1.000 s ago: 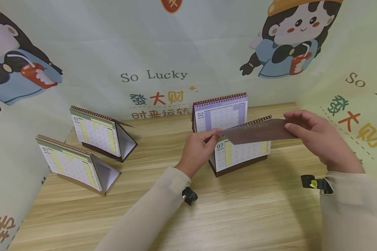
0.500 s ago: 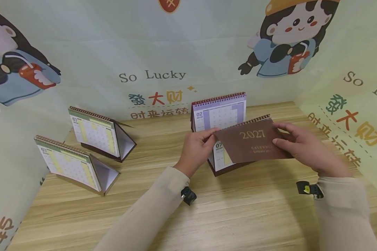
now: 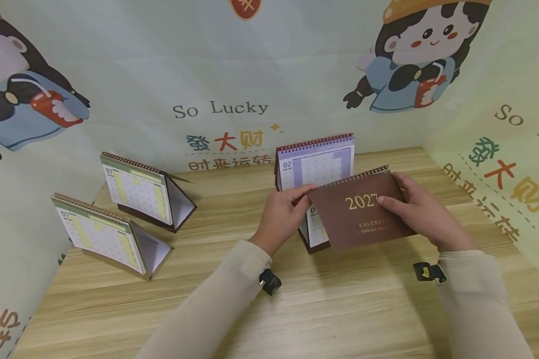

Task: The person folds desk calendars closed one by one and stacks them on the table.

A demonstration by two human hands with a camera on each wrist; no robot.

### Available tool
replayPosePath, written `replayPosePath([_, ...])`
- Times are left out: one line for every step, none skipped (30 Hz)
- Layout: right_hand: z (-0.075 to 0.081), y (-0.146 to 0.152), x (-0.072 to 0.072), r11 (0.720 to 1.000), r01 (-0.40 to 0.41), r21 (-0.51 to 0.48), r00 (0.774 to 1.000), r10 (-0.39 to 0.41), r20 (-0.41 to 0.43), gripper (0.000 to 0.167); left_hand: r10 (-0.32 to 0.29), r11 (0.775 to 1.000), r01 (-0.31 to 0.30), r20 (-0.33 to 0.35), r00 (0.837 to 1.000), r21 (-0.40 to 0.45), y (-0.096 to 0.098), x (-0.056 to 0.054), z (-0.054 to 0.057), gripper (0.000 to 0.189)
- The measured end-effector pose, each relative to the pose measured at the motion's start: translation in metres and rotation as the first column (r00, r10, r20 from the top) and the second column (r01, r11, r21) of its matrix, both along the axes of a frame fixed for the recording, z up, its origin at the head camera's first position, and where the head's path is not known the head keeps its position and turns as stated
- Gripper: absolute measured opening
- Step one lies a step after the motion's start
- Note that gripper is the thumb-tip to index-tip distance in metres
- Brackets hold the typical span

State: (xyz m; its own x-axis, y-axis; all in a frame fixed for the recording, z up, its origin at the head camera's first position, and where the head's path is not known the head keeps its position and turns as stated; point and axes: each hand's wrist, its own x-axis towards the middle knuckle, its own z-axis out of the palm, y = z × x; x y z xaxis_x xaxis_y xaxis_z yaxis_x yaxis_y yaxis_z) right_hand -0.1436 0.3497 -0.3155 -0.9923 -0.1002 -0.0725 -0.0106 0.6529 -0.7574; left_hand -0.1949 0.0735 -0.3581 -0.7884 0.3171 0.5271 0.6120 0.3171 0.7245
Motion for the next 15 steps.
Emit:
replayPosePath([-0.001, 0.0, 0.0, 1.0, 0.002, -0.018, 1.0, -0.002, 0.002, 0.084, 0.0, 1.0, 0.0, 0.0, 1.0, -0.004, 0.0, 0.0, -0.001, 0.025])
replayPosePath([-0.002, 0.0, -0.001, 0.999, 0.0, -0.035, 1.0, 0.0, 0.003, 0.083, 0.0, 1.0, 0.0, -0.004, 1.0, -0.005, 0.0, 0.0, -0.001, 0.026])
replayPosePath([-0.002, 0.0, -0.001, 0.999, -0.005, -0.045, 1.0, 0.005, 0.0, 0.083, 0.001, 1.0, -0.001, -0.01, 1.0, -0.008, 0.001, 0.0, -0.002, 0.026])
replayPosePath([-0.004, 0.0, -0.002, 0.998, -0.01, -0.055, 1.0, 0.01, -0.008, 0.082, 0.0, 1.0, 0.0, -0.012, 1.0, -0.008, 0.001, 0.0, -0.002, 0.026])
replayPosePath([-0.005, 0.0, -0.002, 0.998, -0.016, -0.065, 1.0, 0.015, -0.013, 0.081, -0.002, 1.0, 0.001, -0.018, 1.0, -0.008, 0.0, 0.0, -0.002, 0.027])
replayPosePath([-0.006, 0.0, -0.003, 0.996, -0.023, -0.082, 1.0, 0.021, -0.02, 0.081, -0.003, 1.0, 0.003, -0.021, 1.0, -0.009, 0.0, 0.0, -0.002, 0.027])
replayPosePath([-0.008, 0.0, -0.003, 0.995, -0.025, -0.098, 0.999, 0.023, -0.025, 0.08, -0.004, 1.0, 0.004, -0.026, 1.0, -0.009, 0.0, 0.0, -0.002, 0.027])
replayPosePath([-0.01, 0.0, -0.004, 0.994, -0.021, -0.105, 0.999, 0.017, -0.031, 0.08, -0.005, 1.0, 0.005, -0.031, 1.0, -0.012, 0.0, 0.0, -0.002, 0.028])
replayPosePath([-0.011, 0.0, -0.004, 0.993, -0.016, -0.119, 0.999, 0.011, -0.037, 0.08, -0.008, 1.0, 0.008, -0.032, 0.999, -0.012, -0.001, 0.0, -0.002, 0.028])
replayPosePath([-0.013, -0.001, -0.005, 0.992, -0.006, -0.129, 0.999, 0.001, -0.039, 0.08, -0.01, 1.0, 0.01, -0.035, 0.999, -0.013, -0.001, 0.001, -0.002, 0.028])
replayPosePath([-0.014, -0.001, -0.005, 0.991, 0.009, -0.132, 0.999, -0.014, -0.038, 0.081, -0.013, 1.0, 0.012, -0.038, 0.999, -0.013, -0.001, 0.0, -0.003, 0.028])
replayPosePath([-0.015, -0.002, -0.006, 0.99, 0.023, -0.137, 0.999, -0.029, -0.04, 0.082, -0.012, 1.0, 0.012, -0.039, 0.999, -0.018, -0.001, 0.0, -0.003, 0.028])
replayPosePath([-0.016, -0.003, -0.006, 0.989, 0.039, -0.144, 0.998, -0.045, -0.041, 0.083, -0.013, 1.0, 0.012, -0.041, 0.999, -0.023, -0.001, 0.0, -0.004, 0.028])
replayPosePath([-0.017, -0.004, -0.007, 0.987, 0.051, -0.153, 0.997, -0.058, -0.041, 0.084, -0.013, 1.0, 0.012, -0.041, 0.999, -0.028, -0.002, 0.0, -0.004, 0.028])
replayPosePath([-0.017, -0.005, -0.008, 0.985, 0.06, -0.163, 0.997, -0.067, -0.041, 0.085, -0.014, 0.999, 0.013, -0.037, 0.999, -0.032, -0.002, 0.0, -0.005, 0.028])
